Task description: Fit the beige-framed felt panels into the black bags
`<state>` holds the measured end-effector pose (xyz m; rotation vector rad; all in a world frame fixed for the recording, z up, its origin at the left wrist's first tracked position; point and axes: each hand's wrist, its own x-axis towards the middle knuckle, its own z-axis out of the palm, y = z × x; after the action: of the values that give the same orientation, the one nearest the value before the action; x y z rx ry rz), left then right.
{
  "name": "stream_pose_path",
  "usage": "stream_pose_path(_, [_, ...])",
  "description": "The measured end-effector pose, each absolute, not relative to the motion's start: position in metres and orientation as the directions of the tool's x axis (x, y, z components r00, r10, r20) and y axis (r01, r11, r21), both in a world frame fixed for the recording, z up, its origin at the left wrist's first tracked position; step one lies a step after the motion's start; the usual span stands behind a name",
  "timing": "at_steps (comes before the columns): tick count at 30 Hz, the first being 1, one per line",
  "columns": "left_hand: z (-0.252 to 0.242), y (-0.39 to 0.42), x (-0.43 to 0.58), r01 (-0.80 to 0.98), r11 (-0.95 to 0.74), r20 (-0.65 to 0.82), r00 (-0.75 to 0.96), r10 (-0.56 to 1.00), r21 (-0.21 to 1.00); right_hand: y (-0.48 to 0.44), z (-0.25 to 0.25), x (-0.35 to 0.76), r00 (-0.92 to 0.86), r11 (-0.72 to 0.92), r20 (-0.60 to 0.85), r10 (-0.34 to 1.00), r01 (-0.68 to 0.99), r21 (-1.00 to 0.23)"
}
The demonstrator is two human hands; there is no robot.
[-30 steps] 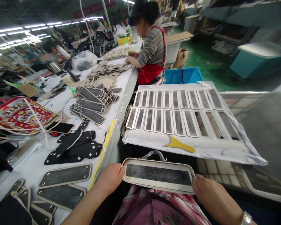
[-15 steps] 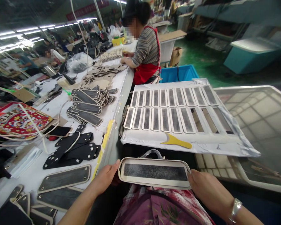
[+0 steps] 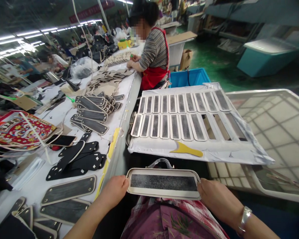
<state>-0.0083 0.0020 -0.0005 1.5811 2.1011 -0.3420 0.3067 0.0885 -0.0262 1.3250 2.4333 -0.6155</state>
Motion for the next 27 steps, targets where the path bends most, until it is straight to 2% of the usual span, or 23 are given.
stream_pose_path(6, [-0.003, 0.006, -0.018, 0.939, 0.288, -0.532, -0.150, 0.833, 0.187, 0.085, -0.033, 0.309, -0.531, 0.503, -0.404, 0.745, 0.845, -0.182])
stream_pose_path(8, [-0.006, 0.004, -0.022, 0.909, 0.317, -0.535, -0.131, 0.834, 0.271, 0.084, -0.034, 0.310, -0.553, 0.528, -0.395, 0.733, 0.829, -0.182])
stream_pose_path(10, [-0.009, 0.001, -0.026, 0.774, 0.452, -0.589, -0.129, 0.798, 0.443, 0.084, -0.034, 0.310, -0.569, 0.547, -0.405, 0.716, 0.817, -0.180])
stream_pose_path(12, [-0.012, -0.002, -0.027, 0.532, 0.610, -0.659, -0.124, 0.742, 0.587, 0.084, -0.033, 0.309, -0.577, 0.563, -0.424, 0.698, 0.808, -0.173])
stream_pose_path(14, [-0.014, -0.004, -0.027, 0.397, 0.674, -0.693, -0.119, 0.711, 0.624, 0.084, -0.032, 0.309, -0.572, 0.563, -0.435, 0.696, 0.810, -0.164])
stream_pose_path(15, [-0.014, -0.004, -0.026, 0.436, 0.657, -0.681, -0.127, 0.722, 0.615, 0.084, -0.031, 0.309, -0.570, 0.562, -0.432, 0.699, 0.811, -0.161])
stream_pose_path(17, [-0.012, -0.003, -0.022, 0.658, 0.548, -0.610, -0.166, 0.775, 0.517, 0.084, -0.032, 0.309, -0.571, 0.565, -0.422, 0.704, 0.811, -0.155])
stream_pose_path(19, [-0.009, 0.000, -0.017, 0.866, 0.391, -0.527, -0.185, 0.830, 0.311, 0.084, -0.033, 0.309, -0.577, 0.574, -0.408, 0.707, 0.806, -0.145])
stream_pose_path(21, [-0.006, 0.004, -0.014, 0.943, 0.297, -0.492, -0.190, 0.849, 0.149, 0.084, -0.034, 0.309, -0.572, 0.571, -0.407, 0.713, 0.809, -0.137])
stream_pose_path(24, [-0.005, 0.007, -0.012, 0.959, 0.269, -0.501, -0.188, 0.845, 0.093, 0.084, -0.035, 0.308, -0.564, 0.560, -0.398, 0.723, 0.816, -0.140])
stream_pose_path(27, [-0.006, 0.009, -0.014, 0.946, 0.296, -0.484, -0.198, 0.852, 0.134, 0.084, -0.033, 0.307, -0.565, 0.558, -0.388, 0.728, 0.817, -0.142])
